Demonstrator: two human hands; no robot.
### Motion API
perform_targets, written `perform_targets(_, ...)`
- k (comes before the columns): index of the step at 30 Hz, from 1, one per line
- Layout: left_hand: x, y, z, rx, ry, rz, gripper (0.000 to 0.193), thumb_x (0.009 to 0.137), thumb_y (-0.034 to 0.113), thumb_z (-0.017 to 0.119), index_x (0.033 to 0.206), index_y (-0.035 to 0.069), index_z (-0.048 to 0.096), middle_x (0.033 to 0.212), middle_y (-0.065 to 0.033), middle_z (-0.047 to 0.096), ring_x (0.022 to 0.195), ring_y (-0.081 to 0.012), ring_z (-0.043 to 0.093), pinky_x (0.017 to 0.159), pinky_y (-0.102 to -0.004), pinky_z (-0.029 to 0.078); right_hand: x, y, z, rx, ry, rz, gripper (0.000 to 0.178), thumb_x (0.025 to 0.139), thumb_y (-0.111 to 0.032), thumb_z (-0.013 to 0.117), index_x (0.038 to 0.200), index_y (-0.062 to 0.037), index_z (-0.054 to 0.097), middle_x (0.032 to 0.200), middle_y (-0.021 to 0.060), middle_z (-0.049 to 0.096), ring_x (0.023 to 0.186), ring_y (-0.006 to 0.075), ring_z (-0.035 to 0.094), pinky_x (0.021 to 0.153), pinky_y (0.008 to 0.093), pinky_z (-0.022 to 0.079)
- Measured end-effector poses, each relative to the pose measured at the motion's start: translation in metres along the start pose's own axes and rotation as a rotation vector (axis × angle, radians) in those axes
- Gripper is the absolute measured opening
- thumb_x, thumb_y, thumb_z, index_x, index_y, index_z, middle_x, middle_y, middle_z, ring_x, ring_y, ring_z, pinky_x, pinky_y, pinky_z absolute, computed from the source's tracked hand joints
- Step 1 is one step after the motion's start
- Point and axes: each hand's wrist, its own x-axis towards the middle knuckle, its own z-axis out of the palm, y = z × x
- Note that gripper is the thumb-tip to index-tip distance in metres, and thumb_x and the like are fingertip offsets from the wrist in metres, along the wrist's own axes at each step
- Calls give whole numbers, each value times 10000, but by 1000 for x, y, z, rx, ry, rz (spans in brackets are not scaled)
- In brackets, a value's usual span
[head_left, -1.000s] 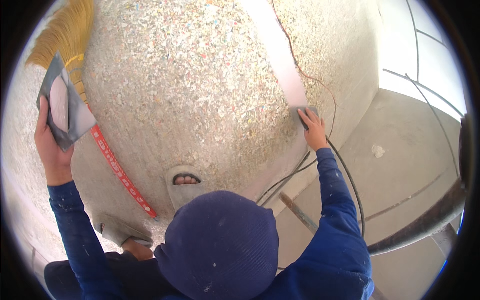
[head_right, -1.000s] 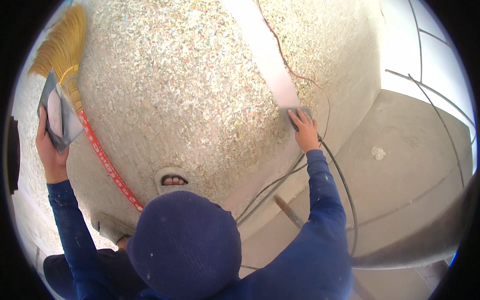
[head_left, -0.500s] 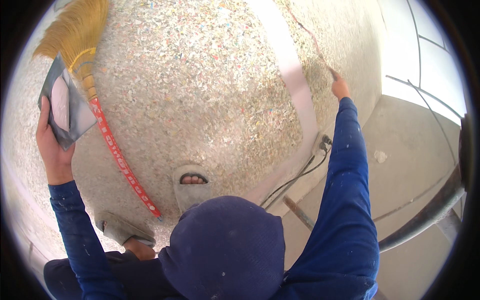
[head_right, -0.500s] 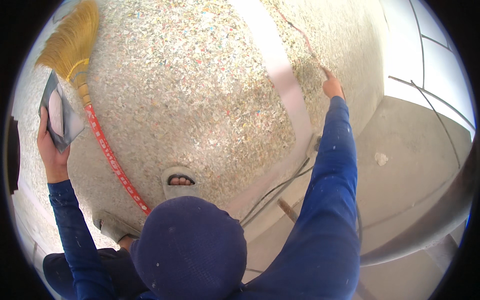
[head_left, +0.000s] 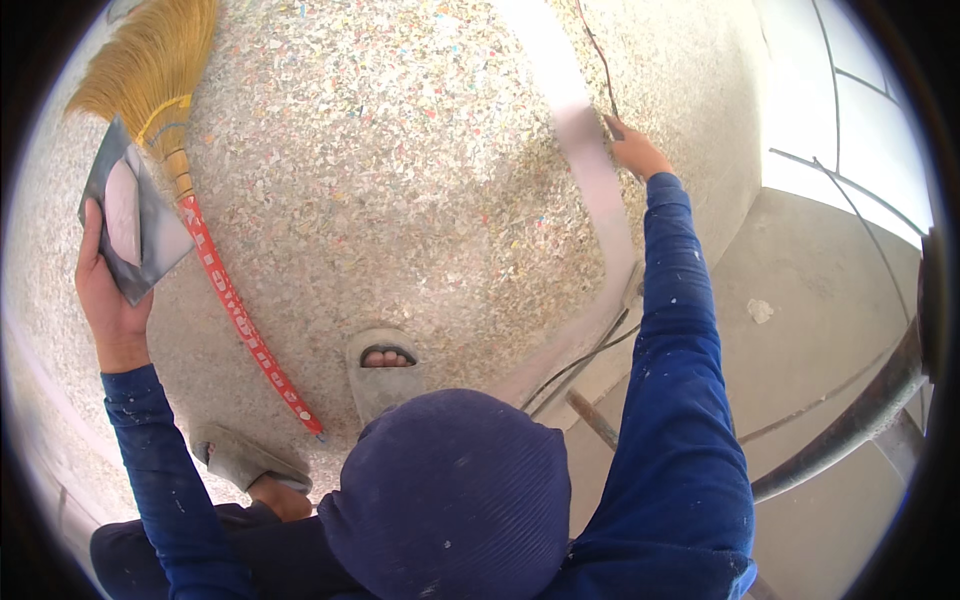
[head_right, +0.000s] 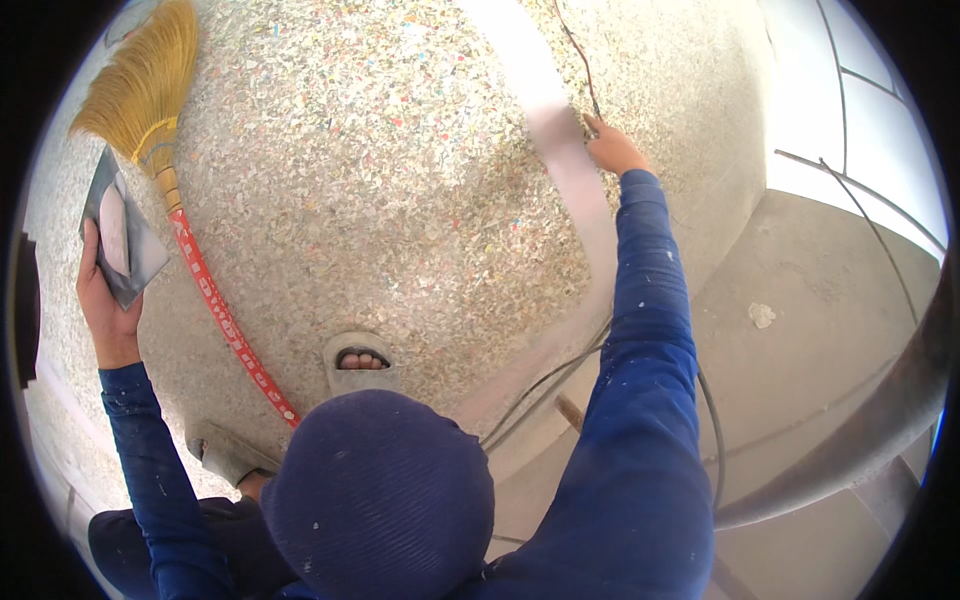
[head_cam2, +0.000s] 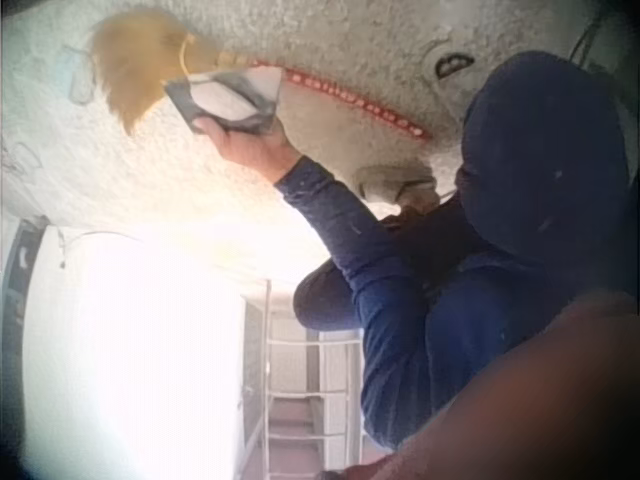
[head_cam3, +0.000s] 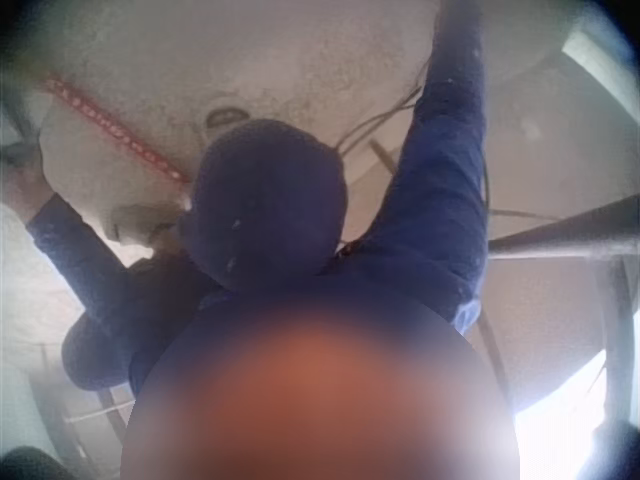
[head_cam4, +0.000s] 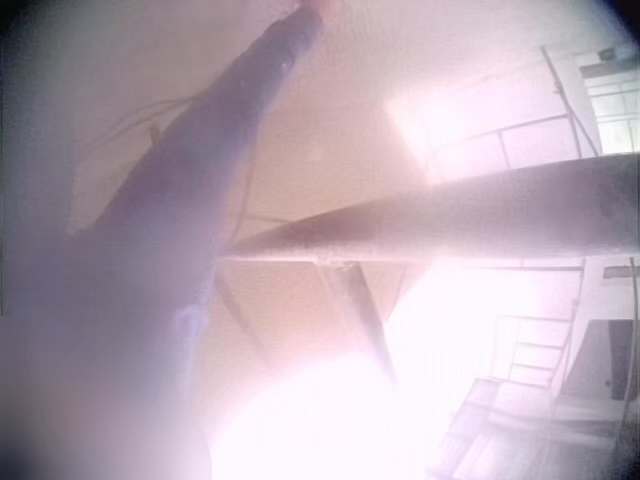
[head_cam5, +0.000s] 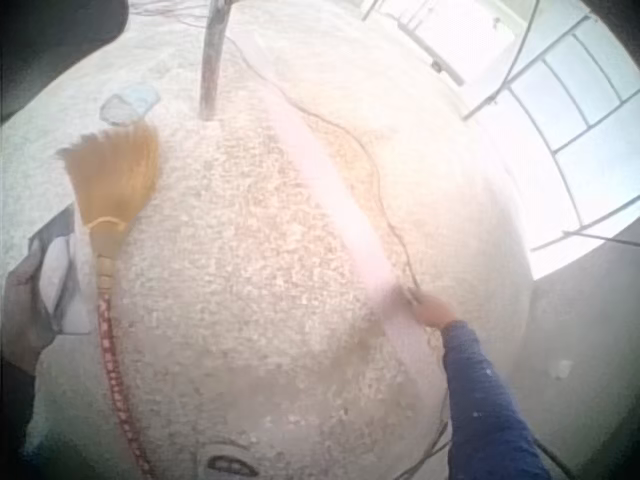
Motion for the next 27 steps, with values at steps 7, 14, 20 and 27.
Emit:
perform_targets(7, 0, 2, 7, -11, -46, 15, 418, 1071, 279, 510, 1369, -11, 551, 1301, -114, 652, 1144, -208, 660, 998, -361, 538, -29, -19, 18, -164, -62, -17, 757, 845, -154, 529, 1577, -181, 338, 1387, 256, 577, 1284, 415, 559, 1105, 448, 429)
perform_targets(14, 0, -3, 3, -7, -24, 10, 417, 1068, 269, 517, 1373, -14, 549, 1301, -120, 651, 1143, -211, 662, 989, -354, 545, -33, -41, -29, -28, 89, -287, 716, 898, -40, 484, 1564, -276, 369, 1468, 166, 541, 1325, 366, 542, 1130, 449, 424)
perform_targets(20, -3, -1, 8, 36, -1, 58, 414, 1066, 250, 519, 1375, -23, 547, 1325, -129, 639, 1164, -215, 653, 995, -354, 539, -5, -70, -7, -719, 315, -502, 736, 976, 5, 457, 1561, -418, 312, 1590, 48, 402, 1436, 276, 420, 1164, 633, 330)
perform_targets(27, -1, -6, 38, 94, 191, 110, 415, 1060, 244, 530, 1371, -30, 552, 1324, -137, 639, 1174, -219, 650, 999, -353, 539, -21, -38, 18, -612, 183, -491, 846, 897, 76, 502, 1552, -431, 331, 1635, 32, 333, 1486, 263, 352, 1201, 627, 242)
